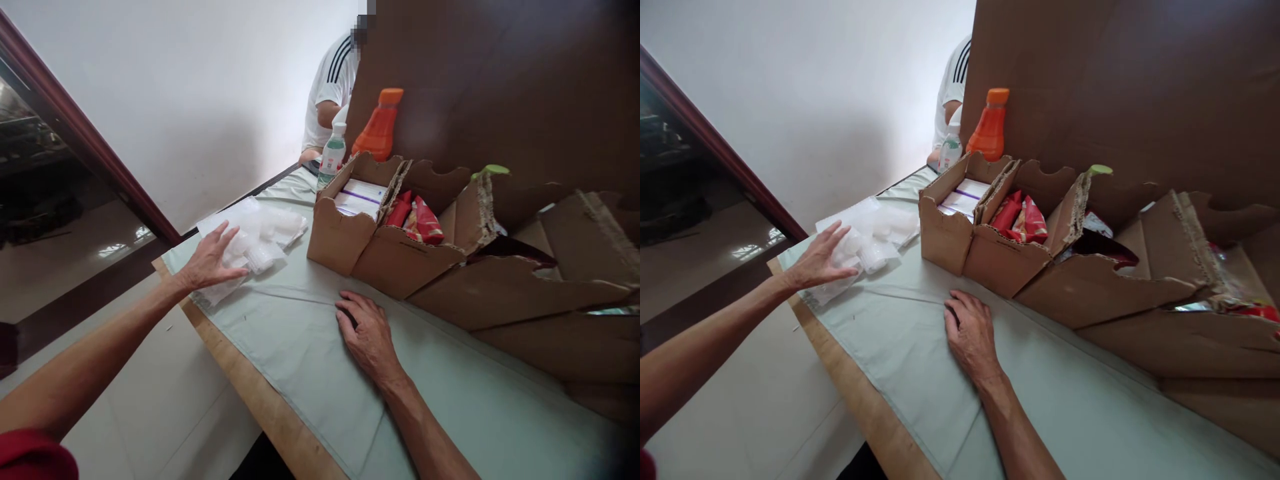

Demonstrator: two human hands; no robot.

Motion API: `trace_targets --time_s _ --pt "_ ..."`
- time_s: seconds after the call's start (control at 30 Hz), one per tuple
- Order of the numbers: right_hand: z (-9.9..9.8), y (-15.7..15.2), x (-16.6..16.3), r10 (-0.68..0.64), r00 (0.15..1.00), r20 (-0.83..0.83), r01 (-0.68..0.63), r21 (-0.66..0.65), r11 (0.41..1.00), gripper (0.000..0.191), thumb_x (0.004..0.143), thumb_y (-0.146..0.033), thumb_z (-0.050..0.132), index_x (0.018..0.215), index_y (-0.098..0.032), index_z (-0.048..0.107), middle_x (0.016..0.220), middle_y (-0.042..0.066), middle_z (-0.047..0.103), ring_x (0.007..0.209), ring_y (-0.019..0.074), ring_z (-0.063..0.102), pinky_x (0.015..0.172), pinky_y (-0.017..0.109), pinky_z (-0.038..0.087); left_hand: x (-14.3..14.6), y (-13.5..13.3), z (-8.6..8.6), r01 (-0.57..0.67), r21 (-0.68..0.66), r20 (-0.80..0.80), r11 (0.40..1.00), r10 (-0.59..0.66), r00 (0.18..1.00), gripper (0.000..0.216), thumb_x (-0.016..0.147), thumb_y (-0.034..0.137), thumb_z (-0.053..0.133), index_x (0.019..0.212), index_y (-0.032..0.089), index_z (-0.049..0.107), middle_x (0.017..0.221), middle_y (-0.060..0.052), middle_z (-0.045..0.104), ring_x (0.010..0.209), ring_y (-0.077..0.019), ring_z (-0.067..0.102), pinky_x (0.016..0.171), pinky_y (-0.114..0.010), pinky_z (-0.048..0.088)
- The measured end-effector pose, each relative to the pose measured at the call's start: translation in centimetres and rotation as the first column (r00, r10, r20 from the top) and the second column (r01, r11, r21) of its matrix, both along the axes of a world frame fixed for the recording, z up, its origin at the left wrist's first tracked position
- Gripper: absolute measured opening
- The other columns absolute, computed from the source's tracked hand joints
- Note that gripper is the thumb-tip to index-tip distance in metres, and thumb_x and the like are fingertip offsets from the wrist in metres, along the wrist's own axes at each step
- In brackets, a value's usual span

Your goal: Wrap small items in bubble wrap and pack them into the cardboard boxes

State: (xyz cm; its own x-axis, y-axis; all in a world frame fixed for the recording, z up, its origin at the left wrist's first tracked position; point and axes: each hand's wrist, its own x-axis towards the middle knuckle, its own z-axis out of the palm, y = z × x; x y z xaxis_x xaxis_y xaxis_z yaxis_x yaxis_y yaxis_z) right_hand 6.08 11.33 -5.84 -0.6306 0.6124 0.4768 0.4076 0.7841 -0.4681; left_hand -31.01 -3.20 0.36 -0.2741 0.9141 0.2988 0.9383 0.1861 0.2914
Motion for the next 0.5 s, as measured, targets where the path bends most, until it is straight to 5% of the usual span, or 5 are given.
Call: trace_targets --time_s 0.2,0.5 --pt "0.0 0.0 0.0 0.005 1.0 -0.003 -0.004 0.02 1.0 0.027 0.096 -0.028 0.049 0.098 -0.02 0.075 0.118 0.012 0.075 0.107 0.0298 0.068 0.089 0.046 0.05 1.9 1.0 -2.7 -0.02 -0.017 -0.12 1.0 0.018 0.993 0.114 0.074 0.081 0.07 0.161 0.02 0.028 0.17 -0.026 0.021 0.156 -0.0475 0.023 0.12 -0.066 0.028" --pt "0.0 0.0 0.0 0.006 1.0 -0.011 -0.006 0.023 1.0 0.027 0.096 -0.028 0.049 0.099 -0.02 0.075 0.117 0.012 0.075 0.108 0.0294 0.068 0.091 0.046 0.05 2.1 3.7 -2.6 -0.078 -0.01 -0.105 0.997 0.076 0.992 0.101 0.08 0.064 0.071 0.16 0.019 0.028 0.167 -0.027 0.028 0.155 -0.0446 0.028 0.119 -0.065 0.028"
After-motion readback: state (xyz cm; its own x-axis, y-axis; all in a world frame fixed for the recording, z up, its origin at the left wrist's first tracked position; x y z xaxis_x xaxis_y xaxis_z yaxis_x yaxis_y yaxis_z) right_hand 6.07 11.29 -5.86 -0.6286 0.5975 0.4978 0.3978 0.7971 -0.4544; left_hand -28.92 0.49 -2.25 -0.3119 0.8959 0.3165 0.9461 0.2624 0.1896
